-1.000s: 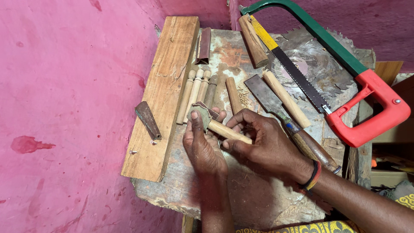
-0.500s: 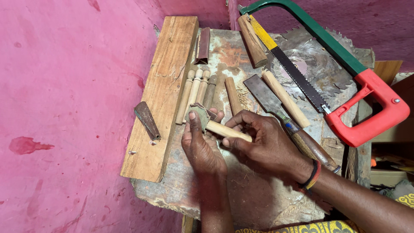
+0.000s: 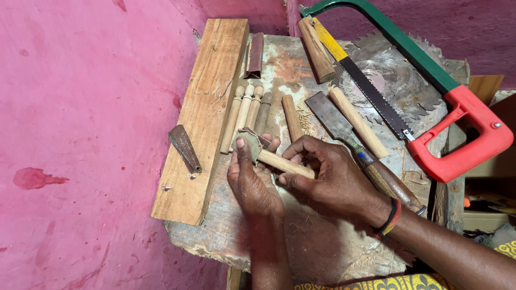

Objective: The person picks up small wooden dowels and uses a sanding block to smooth their surfaces. They rotate the dowels and sand different sections, then place them back on the workbench among other dowels and tools.

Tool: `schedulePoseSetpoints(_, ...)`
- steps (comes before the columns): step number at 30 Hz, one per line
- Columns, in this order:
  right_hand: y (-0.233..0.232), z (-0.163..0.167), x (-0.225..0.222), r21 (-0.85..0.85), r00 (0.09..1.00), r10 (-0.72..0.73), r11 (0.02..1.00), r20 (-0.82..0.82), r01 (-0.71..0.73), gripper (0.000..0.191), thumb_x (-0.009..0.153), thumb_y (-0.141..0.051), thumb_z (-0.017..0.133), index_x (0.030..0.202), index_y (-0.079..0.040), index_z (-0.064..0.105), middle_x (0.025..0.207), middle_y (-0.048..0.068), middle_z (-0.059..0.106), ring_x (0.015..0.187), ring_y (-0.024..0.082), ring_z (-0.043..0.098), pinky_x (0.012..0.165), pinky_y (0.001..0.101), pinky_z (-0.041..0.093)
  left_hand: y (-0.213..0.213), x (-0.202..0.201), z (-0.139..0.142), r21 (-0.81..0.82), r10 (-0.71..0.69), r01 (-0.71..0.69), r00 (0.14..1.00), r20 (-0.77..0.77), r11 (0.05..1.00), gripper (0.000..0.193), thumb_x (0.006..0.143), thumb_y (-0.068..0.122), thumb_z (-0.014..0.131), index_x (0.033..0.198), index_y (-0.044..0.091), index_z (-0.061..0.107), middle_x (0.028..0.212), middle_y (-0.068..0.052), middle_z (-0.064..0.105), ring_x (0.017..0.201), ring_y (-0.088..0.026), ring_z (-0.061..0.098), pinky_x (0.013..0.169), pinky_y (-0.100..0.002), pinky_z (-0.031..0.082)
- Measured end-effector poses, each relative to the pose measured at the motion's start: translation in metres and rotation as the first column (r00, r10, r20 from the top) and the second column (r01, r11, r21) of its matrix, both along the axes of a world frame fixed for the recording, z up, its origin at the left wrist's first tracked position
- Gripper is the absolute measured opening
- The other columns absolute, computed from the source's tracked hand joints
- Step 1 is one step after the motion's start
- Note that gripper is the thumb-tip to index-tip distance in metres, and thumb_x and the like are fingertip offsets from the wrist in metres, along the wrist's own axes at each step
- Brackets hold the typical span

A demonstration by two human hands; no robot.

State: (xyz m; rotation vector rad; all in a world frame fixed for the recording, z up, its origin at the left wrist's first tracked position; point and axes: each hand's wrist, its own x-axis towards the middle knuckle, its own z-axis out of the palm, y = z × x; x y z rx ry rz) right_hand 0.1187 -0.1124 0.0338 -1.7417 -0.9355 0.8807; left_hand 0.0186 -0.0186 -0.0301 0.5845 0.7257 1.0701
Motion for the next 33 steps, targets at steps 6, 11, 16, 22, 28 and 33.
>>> schedulePoseSetpoints(6, 0.0005, 0.0006, 0.0002, -0.185, 0.995, 0.013, 0.982, -0.095, -0.031, 0.021, 0.092, -0.026, 0.071, 0.092, -0.006, 0.078, 0.057, 0.001, 0.064, 0.051, 0.007, 0.058, 0.046, 0.0275, 0.045, 0.0005, -0.0009, -0.0020, 0.056, 0.008, -0.008, 1.000, -0.003, 0.998, 0.052, 0.099, 0.040, 0.062, 0.123, -0.007, 0.060, 0.104, -0.021, 0.066, 0.098, -0.031, 0.068, 0.089, -0.046, 0.057)
schedulePoseSetpoints(11, 0.0018, -0.0038, -0.0006, -0.044, 0.988, 0.047, 0.998, -0.145, -0.053, 0.020, 0.088, -0.020, 0.075, 0.101, -0.005, 0.074, 0.063, -0.003, 0.065, 0.054, 0.005, 0.057, 0.046, 0.0252, 0.045, 0.0009, 0.0002, -0.0034, 0.026, -0.009, 0.009, 1.000, 0.012, 1.000, 0.052, 0.099, 0.040, 0.062, 0.123, -0.006, 0.060, 0.106, -0.020, 0.066, 0.100, -0.030, 0.067, 0.090, -0.046, 0.057)
schedulePoseSetpoints(16, -0.0003, -0.0012, 0.0000, -0.045, 0.993, 0.008, 0.999, -0.119, -0.014, 0.024, 0.082, -0.015, 0.079, 0.101, -0.004, 0.070, 0.063, -0.003, 0.066, 0.053, 0.005, 0.058, 0.044, 0.0251, 0.045, -0.0002, 0.0015, -0.0036, 0.005, -0.008, 0.008, 1.000, 0.029, 1.000, 0.052, 0.098, 0.040, 0.063, 0.123, -0.006, 0.059, 0.106, -0.019, 0.066, 0.099, -0.029, 0.066, 0.090, -0.047, 0.057)
schedulePoseSetpoints(22, 0.0006, 0.0021, -0.0016, -0.138, 0.987, 0.015, 0.990, -0.158, -0.038, 0.020, 0.096, -0.024, 0.067, 0.102, -0.009, 0.077, 0.058, -0.001, 0.060, 0.051, 0.006, 0.053, 0.045, 0.0256, 0.041, 0.0006, -0.0009, -0.0035, 0.051, 0.009, -0.010, 1.000, 0.012, 0.999, 0.053, 0.099, 0.038, 0.064, 0.124, -0.009, 0.059, 0.104, -0.022, 0.068, 0.099, -0.033, 0.070, 0.093, -0.047, 0.057)
schedulePoseSetpoints(28, -0.0016, -0.0028, -0.0008, 0.013, 0.995, -0.017, 1.000, -0.100, 0.018, 0.024, 0.085, -0.021, 0.077, 0.101, -0.005, 0.071, 0.067, -0.005, 0.066, 0.057, 0.004, 0.058, 0.047, 0.0238, 0.046, 0.0012, 0.0000, -0.0039, 0.033, 0.019, -0.020, 0.999, 0.028, 0.999, 0.053, 0.098, 0.038, 0.063, 0.124, -0.008, 0.058, 0.105, -0.020, 0.067, 0.098, -0.032, 0.070, 0.092, -0.046, 0.057)
schedulePoseSetpoints(33, -0.0017, -0.0054, 0.0001, -0.120, 0.993, -0.038, 0.992, -0.108, 0.024, 0.024, 0.089, -0.026, 0.073, 0.098, -0.004, 0.076, 0.061, 0.002, 0.065, 0.051, 0.008, 0.055, 0.045, 0.0272, 0.042, 0.0017, 0.0000, -0.0031, 0.038, 0.007, -0.009, 0.999, 0.032, 0.999, 0.052, 0.098, 0.037, 0.064, 0.124, -0.007, 0.059, 0.104, -0.020, 0.067, 0.098, -0.031, 0.069, 0.091, -0.045, 0.058)
